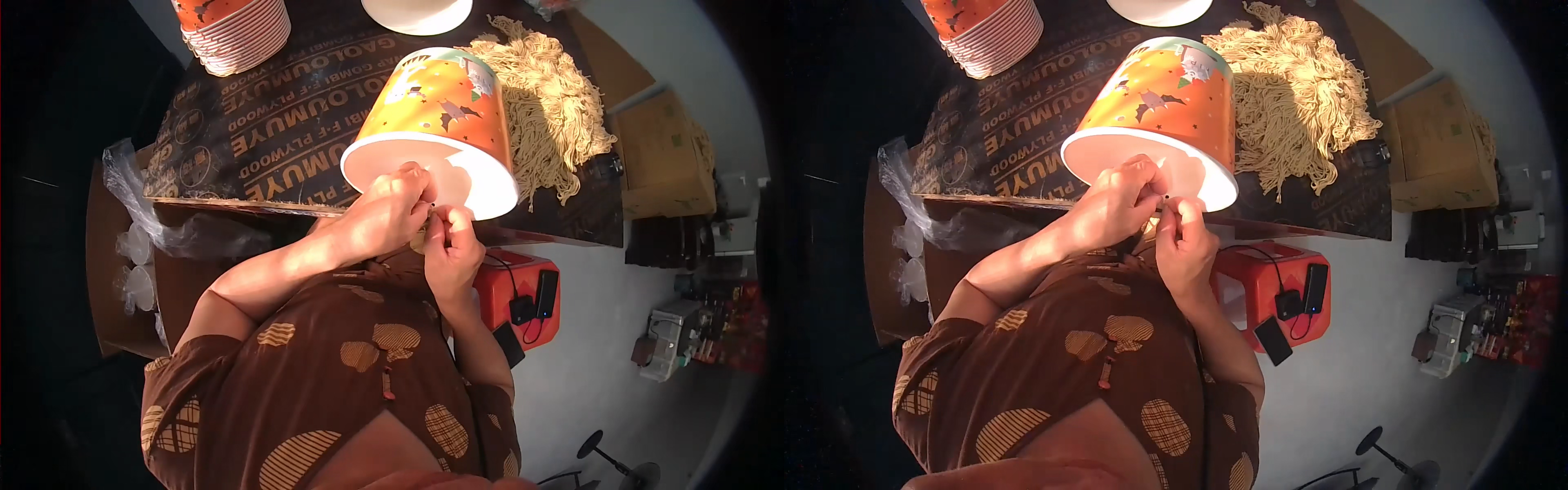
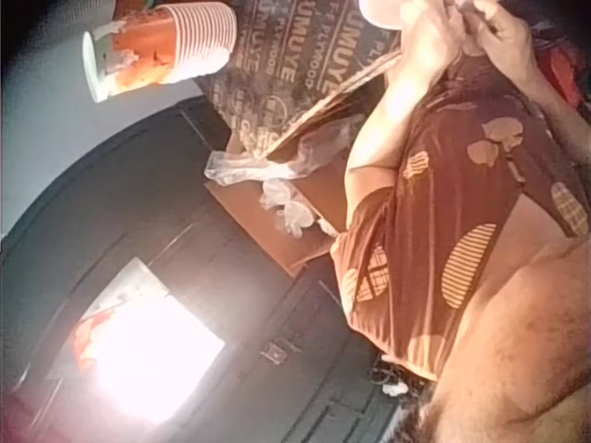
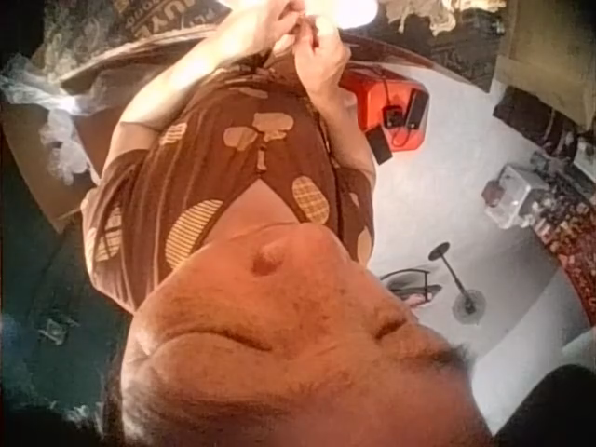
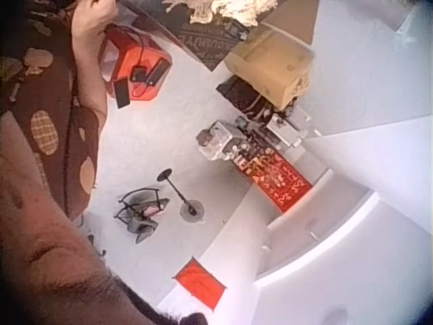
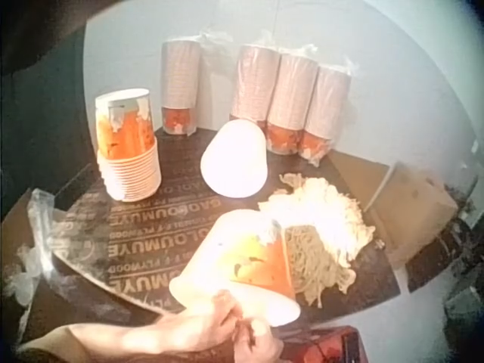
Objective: Threading string handles through pre-punched holes in paper buckets.
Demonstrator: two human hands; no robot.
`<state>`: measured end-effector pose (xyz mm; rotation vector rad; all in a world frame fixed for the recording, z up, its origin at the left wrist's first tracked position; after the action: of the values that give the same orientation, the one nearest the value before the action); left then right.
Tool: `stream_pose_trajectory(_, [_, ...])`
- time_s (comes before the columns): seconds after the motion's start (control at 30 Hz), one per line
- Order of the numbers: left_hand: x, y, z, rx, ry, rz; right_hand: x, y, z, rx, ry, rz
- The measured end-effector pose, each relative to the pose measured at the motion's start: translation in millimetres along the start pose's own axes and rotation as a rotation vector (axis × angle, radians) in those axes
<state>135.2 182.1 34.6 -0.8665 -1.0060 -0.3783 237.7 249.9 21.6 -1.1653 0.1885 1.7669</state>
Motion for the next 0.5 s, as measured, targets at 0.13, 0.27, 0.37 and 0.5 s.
stream_pose_trajectory(0.13, [-3.1,-0.9,-1.6,0.012,-0.023,0.051,9.5,2.6,-1.1,-0.028,0.109,0.035])
stream_pose_trajectory(0.27, [-1.1,-3.0,-4.8,0.034,0.051,0.055,14.4,5.9,-2.5,-0.062,0.187,0.056])
stream_pose_trajectory(0.37, [0.9,-2.1,-5.6,0.03,0.072,0.079,19.8,8.5,-5.2,-0.086,0.247,0.086])
stream_pose_trajectory(0.5, [3.5,-3.2,-7.3,0.083,0.138,0.084,16.7,8.4,-3.8,-0.072,0.218,0.079])
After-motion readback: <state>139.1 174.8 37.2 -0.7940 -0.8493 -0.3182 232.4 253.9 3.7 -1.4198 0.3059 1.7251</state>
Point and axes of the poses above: each hand's wrist, its own z-axis towards the middle knuckle, its own y-axis out of the palm, x = y × z, the point moved 10 cm from there along z, towards the middle knuckle, and after that the axes turned 3 degrees about x, right-handed, at the moved point
